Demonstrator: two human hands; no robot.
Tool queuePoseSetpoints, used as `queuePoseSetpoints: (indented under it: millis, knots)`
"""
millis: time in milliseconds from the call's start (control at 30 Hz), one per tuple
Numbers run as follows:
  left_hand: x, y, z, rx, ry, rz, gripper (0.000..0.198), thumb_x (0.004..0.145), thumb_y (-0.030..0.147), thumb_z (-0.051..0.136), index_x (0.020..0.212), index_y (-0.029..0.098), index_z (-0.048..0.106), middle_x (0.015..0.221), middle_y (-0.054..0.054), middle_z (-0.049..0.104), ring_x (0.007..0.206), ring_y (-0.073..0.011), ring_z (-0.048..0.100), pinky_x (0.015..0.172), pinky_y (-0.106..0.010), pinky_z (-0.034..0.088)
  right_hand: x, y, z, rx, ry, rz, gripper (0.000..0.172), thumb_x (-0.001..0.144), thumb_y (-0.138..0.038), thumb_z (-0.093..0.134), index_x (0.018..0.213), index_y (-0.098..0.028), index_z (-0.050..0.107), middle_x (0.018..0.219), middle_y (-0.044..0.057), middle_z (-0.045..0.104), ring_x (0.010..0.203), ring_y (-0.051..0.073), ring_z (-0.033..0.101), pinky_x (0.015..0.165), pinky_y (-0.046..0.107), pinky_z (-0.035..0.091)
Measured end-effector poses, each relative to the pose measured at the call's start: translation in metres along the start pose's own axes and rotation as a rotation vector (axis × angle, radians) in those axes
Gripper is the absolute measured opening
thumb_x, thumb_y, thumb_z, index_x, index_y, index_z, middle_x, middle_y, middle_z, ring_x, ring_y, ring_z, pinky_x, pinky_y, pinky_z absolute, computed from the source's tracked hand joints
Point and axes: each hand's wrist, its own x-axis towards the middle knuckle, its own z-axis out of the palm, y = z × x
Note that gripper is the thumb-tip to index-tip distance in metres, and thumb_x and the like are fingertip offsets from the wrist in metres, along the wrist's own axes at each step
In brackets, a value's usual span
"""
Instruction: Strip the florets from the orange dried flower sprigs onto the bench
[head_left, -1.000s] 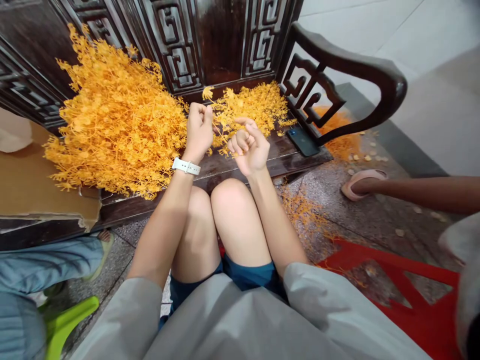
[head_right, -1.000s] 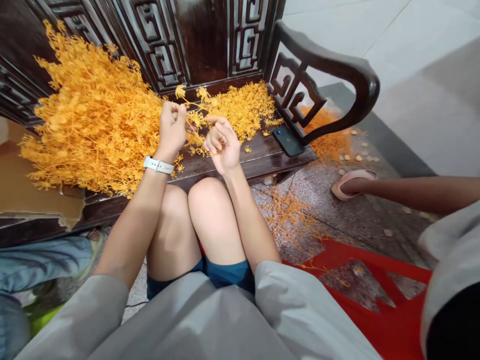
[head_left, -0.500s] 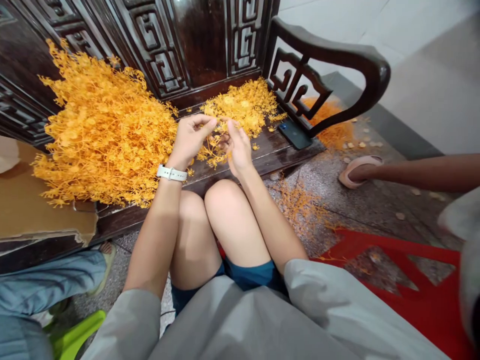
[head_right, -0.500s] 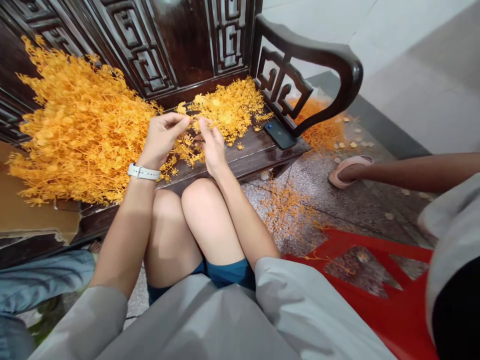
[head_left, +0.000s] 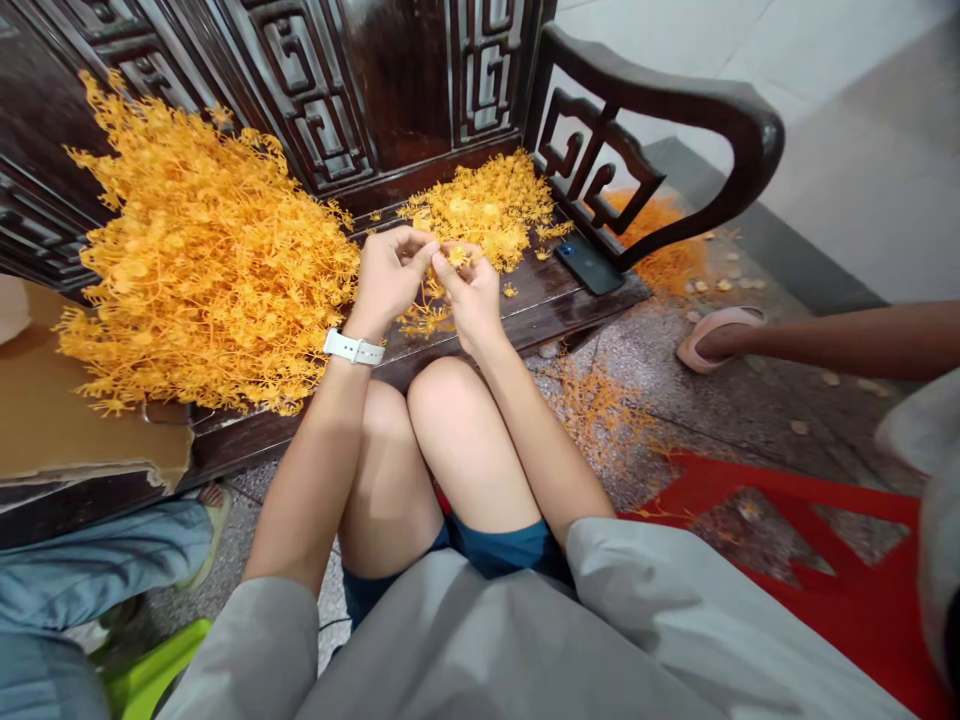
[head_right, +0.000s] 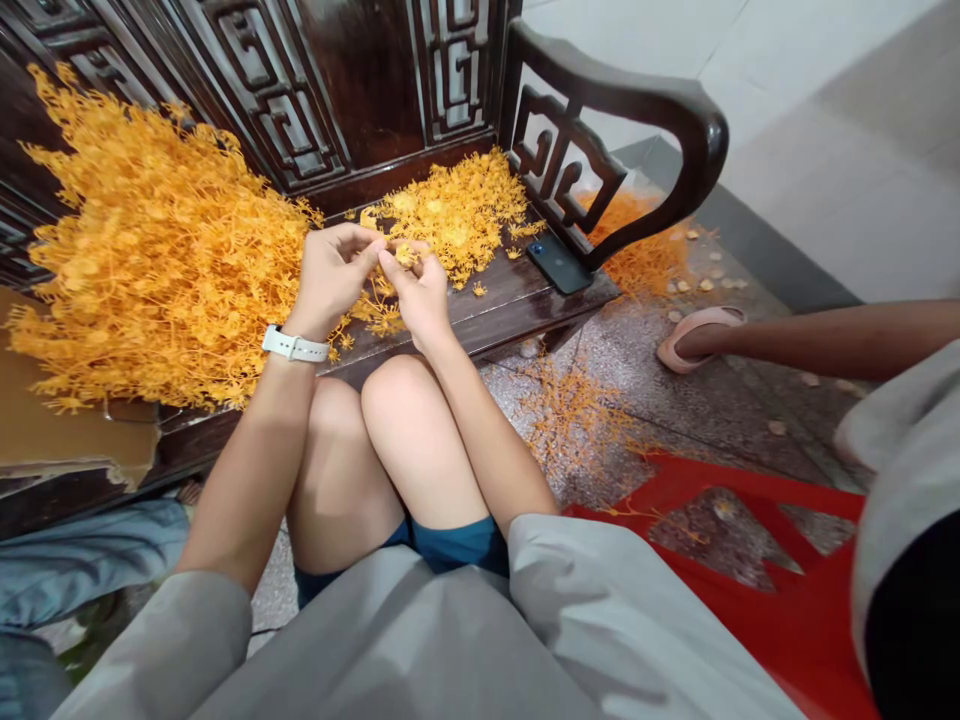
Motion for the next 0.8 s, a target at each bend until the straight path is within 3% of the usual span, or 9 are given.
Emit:
queuePoseSetpoints:
  millis: [233, 433, 533, 667, 800]
  knots:
    - [-0.004, 0.002, -0.005, 0.004, -0.022, -0.009, 0.037, 0.088, 0.056, 0.088, 0.086, 0.020, 0.077, 0.084, -0.008, 0.080, 0.078, -0.0196, 0.072, 0.069, -0.031, 0.056, 0.005, -0.005, -0.009, 0.012, 0.083, 0.012, 0.053, 0.085, -0.062, 0.088, 0.119, -0.029, 0.063, 0.119, 0.007, 0.072, 0.114, 0.023, 0.070, 0.084, 0.035, 0.065]
    - [-0.014, 0.011, -0.003, 0.151, -0.034, 0.058, 0.025, 0.093, 0.046, 0.082, 0.085, 0.023, 0.081, 0.078, -0.006, 0.080, 0.072, -0.0205, 0.071, 0.068, -0.032, 0.053, 0.006, -0.011, -0.012, 0.034, 0.015, 0.012, 0.061, 0.095, -0.076, 0.068, 0.135, -0.032, 0.057, 0.127, 0.007, 0.071, 0.112, 0.023, 0.073, 0.084, 0.036, 0.062]
    - [-0.017, 0.018, 0.000, 0.217, -0.019, 0.097, 0.019, 0.093, 0.041, 0.080, 0.084, 0.024, 0.081, 0.074, -0.004, 0.078, 0.072, -0.0211, 0.070, 0.069, -0.033, 0.052, 0.007, -0.013, -0.013, 0.024, 0.014, 0.031, 0.066, 0.096, -0.084, 0.059, 0.136, -0.032, 0.056, 0.123, 0.007, 0.070, 0.113, 0.024, 0.072, 0.084, 0.037, 0.060]
    - [-0.022, 0.026, 0.004, 0.235, -0.094, 0.094, 0.014, 0.091, 0.030, 0.080, 0.080, 0.022, 0.076, 0.077, -0.004, 0.077, 0.072, -0.0206, 0.068, 0.072, -0.035, 0.051, 0.012, -0.012, -0.015, 0.017, 0.014, 0.038, 0.071, 0.094, -0.090, 0.056, 0.131, -0.030, 0.059, 0.112, 0.007, 0.069, 0.110, 0.025, 0.070, 0.084, 0.038, 0.060]
    - [-0.024, 0.019, 0.010, 0.149, -0.054, 0.031, 0.024, 0.087, 0.032, 0.089, 0.090, 0.023, 0.067, 0.078, -0.002, 0.072, 0.072, -0.0180, 0.067, 0.068, -0.032, 0.050, 0.017, -0.014, -0.020, 0.028, 0.080, 0.068, 0.072, 0.090, -0.096, 0.057, 0.117, -0.029, 0.062, 0.097, 0.005, 0.064, 0.101, 0.024, 0.068, 0.076, 0.036, 0.060]
